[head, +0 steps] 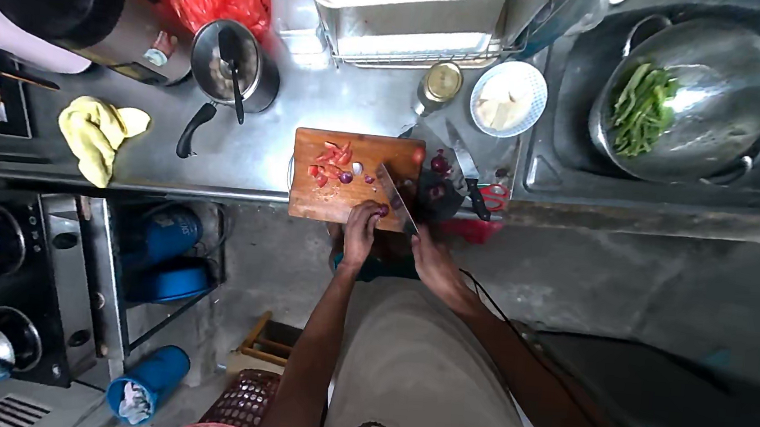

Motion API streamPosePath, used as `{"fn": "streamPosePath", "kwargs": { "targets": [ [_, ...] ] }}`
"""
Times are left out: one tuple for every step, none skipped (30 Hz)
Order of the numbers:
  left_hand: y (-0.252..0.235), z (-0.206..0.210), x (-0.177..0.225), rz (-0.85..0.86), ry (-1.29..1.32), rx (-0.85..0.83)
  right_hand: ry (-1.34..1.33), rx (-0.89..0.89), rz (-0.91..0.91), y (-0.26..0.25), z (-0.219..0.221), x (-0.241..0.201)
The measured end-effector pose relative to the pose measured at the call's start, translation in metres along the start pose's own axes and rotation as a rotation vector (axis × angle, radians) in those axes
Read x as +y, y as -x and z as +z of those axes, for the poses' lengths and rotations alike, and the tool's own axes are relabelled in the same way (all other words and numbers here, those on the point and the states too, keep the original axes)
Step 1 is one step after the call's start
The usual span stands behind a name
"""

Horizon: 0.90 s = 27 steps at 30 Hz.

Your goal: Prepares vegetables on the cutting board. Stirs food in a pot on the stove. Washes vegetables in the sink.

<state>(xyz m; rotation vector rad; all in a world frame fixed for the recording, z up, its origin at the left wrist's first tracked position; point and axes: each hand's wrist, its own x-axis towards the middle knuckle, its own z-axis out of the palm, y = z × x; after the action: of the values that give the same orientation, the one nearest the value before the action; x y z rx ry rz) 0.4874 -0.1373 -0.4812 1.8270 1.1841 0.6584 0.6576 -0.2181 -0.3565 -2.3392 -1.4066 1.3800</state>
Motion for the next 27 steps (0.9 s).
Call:
{"fn": "streamPosePath", "kwargs": {
  "targets": [
    [-0.003, 0.001, 0.001, 0.009, 0.000, -0.005, 0.000, -0.008, 0.015, 0.000, 0.001, -0.002],
    [-0.006, 0.002, 0.003, 0.016, 0.004, -0.015, 0.002, -0.013, 0.028, -0.001, 0.002, -0.004],
    [-0.008, 0.003, 0.004, 0.023, 0.006, -0.023, 0.004, -0.008, 0.034, -0.001, 0.003, -0.005],
    [-0.011, 0.004, 0.005, 0.028, 0.005, -0.030, 0.005, -0.002, 0.036, -0.001, 0.004, -0.005],
    [-0.012, 0.004, 0.005, 0.033, 0.003, -0.033, 0.005, 0.005, 0.035, -0.002, 0.004, -0.006],
    [-0.014, 0.004, 0.006, 0.042, 0.001, -0.030, 0.006, 0.010, 0.034, -0.002, 0.004, -0.007],
    [-0.016, 0.005, 0.006, 0.051, 0.000, -0.027, 0.005, 0.015, 0.034, -0.002, 0.004, -0.008],
    [-0.017, 0.005, 0.005, 0.059, -0.001, -0.028, 0.006, 0.016, 0.037, -0.003, 0.003, -0.008],
    [-0.018, 0.005, 0.006, 0.062, -0.005, -0.038, 0.001, 0.015, 0.041, -0.002, 0.002, -0.009],
    [-0.019, 0.005, 0.006, 0.062, -0.008, -0.051, 0.000, 0.014, 0.047, -0.002, 0.001, -0.011],
    [-0.020, 0.004, 0.007, 0.057, -0.011, -0.066, -0.001, 0.019, 0.051, -0.001, 0.000, -0.012],
    [-0.021, 0.004, 0.007, 0.054, -0.014, -0.074, -0.001, 0.021, 0.056, 0.000, -0.001, -0.012],
    [-0.022, 0.004, 0.008, 0.051, -0.015, -0.077, 0.001, 0.018, 0.060, 0.000, -0.002, -0.013],
    [-0.023, 0.004, 0.008, 0.051, -0.015, -0.077, 0.003, 0.015, 0.063, 0.000, -0.002, -0.013],
    [-0.023, 0.005, 0.007, 0.053, -0.018, -0.074, 0.009, 0.009, 0.067, 0.000, -0.002, -0.014],
    [-0.024, 0.005, 0.006, 0.061, -0.024, -0.069, 0.019, 0.009, 0.068, 0.000, -0.002, -0.014],
    [-0.025, 0.006, 0.005, 0.067, -0.030, -0.070, 0.032, 0.011, 0.067, 0.000, -0.002, -0.016],
    [-0.025, 0.005, 0.005, 0.070, -0.033, -0.075, 0.043, 0.010, 0.071, 0.001, -0.002, -0.017],
    [-0.025, 0.005, 0.004, 0.072, -0.035, -0.080, 0.052, 0.000, 0.084, 0.002, -0.003, -0.019],
    [-0.026, 0.005, 0.005, 0.074, -0.038, -0.085, 0.060, -0.011, 0.100, 0.003, -0.003, -0.021],
    [-0.026, 0.004, 0.005, 0.074, -0.040, -0.088, 0.070, -0.019, 0.110, 0.004, -0.004, -0.023],
    [-0.026, 0.003, 0.006, 0.073, -0.042, -0.090, 0.081, -0.030, 0.123, 0.004, -0.004, -0.026],
    [-0.027, 0.002, 0.006, 0.076, -0.040, -0.091, 0.088, -0.040, 0.138, 0.003, -0.005, -0.031],
    [-0.027, 0.002, 0.006, 0.079, -0.037, -0.091, 0.093, -0.050, 0.154, 0.002, -0.005, -0.035],
    [-0.028, 0.002, 0.006, 0.081, -0.033, -0.092, 0.097, -0.053, 0.168, 0.001, -0.005, -0.039],
    [-0.027, 0.002, 0.005, 0.081, -0.028, -0.094, 0.097, -0.051, 0.178, -0.001, -0.002, -0.042],
    [-0.027, 0.002, 0.004, 0.082, -0.024, -0.095, 0.097, -0.050, 0.185, -0.004, 0.000, -0.044]
  ]
}}
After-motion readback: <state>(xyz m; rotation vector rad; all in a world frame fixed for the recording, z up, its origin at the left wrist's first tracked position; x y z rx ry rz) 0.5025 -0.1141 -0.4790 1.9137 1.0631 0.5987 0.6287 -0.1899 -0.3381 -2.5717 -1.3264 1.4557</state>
